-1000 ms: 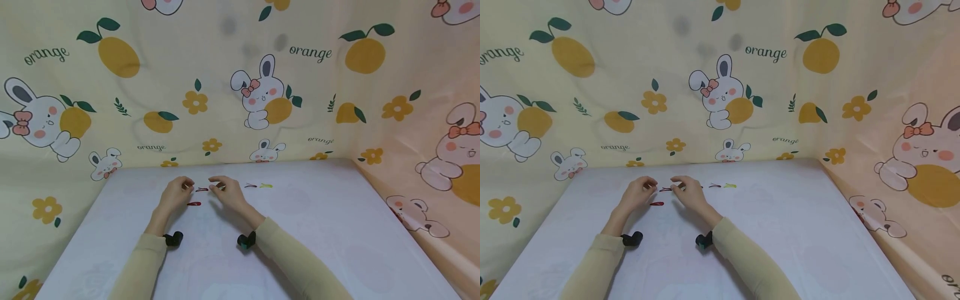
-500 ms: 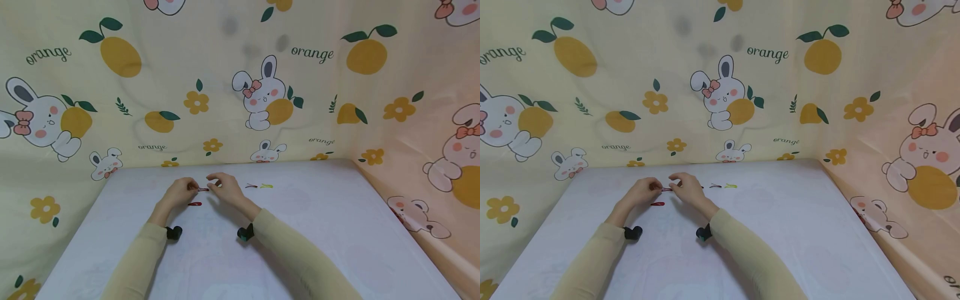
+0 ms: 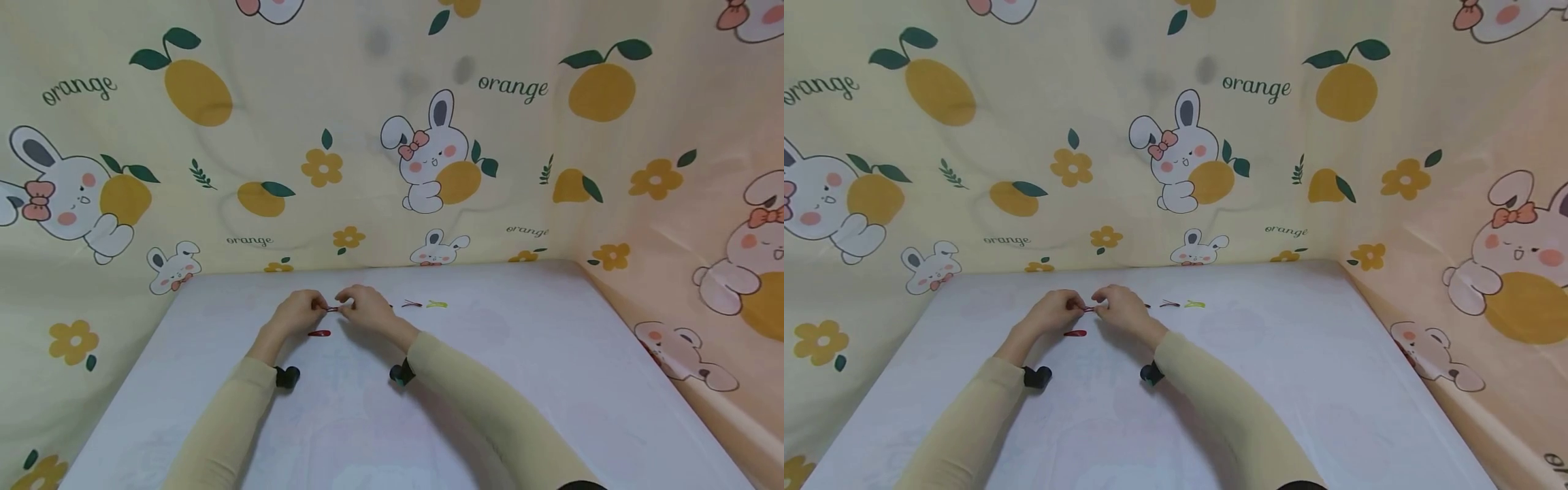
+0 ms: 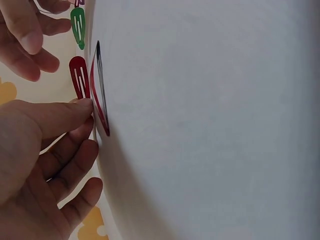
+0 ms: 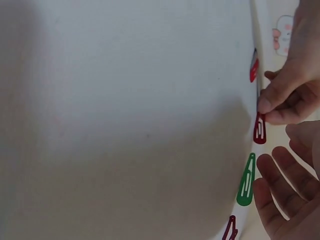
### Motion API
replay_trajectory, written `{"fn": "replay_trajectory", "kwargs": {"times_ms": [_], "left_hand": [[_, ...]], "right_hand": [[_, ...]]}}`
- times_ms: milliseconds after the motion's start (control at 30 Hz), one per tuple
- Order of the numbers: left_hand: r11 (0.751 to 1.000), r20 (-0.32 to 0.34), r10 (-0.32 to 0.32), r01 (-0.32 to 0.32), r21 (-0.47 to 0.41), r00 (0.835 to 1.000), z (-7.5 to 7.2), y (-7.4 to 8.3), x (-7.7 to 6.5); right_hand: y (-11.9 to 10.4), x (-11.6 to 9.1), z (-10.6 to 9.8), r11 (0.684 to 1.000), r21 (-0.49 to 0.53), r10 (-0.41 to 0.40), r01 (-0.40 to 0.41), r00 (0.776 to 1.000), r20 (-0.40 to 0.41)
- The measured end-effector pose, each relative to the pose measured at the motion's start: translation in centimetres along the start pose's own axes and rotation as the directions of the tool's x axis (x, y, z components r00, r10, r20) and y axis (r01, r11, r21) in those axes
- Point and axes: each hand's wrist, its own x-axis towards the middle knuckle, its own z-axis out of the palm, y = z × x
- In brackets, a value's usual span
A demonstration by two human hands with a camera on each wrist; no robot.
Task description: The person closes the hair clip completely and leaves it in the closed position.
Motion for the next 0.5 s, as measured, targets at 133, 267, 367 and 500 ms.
{"fn": "replay_trajectory", "kwargs": {"times_ms": [133,267,367,500], "left_hand": [[1.0,-0.01,0.009,-0.009,0.019,1.0,0.1,-0.13,0.13],[1.0,-0.01,0.007,-0.006,0.018,1.0,0.15,-0.23,0.15],[1.0,-0.007,-0.001,0.001,0.009,1.0,0.12,-0.19,0.01],[1.0,-0.021,-0.001,0.001,-0.007,1.0,-0.03,-0.07,-0.27]], "right_hand": [[-0.01,0.16,0.26,1.0,-0.025,-0.005,0.005,1.0,0.013],[-0.08,0.3,0.56,0.999,-0.042,0.001,0.0,1.0,0.024],[-0.21,0.37,0.73,0.999,-0.047,0.003,-0.001,1.0,0.03],[-0.44,0.54,0.91,0.998,-0.054,-0.02,0.021,1.0,0.025]]}}
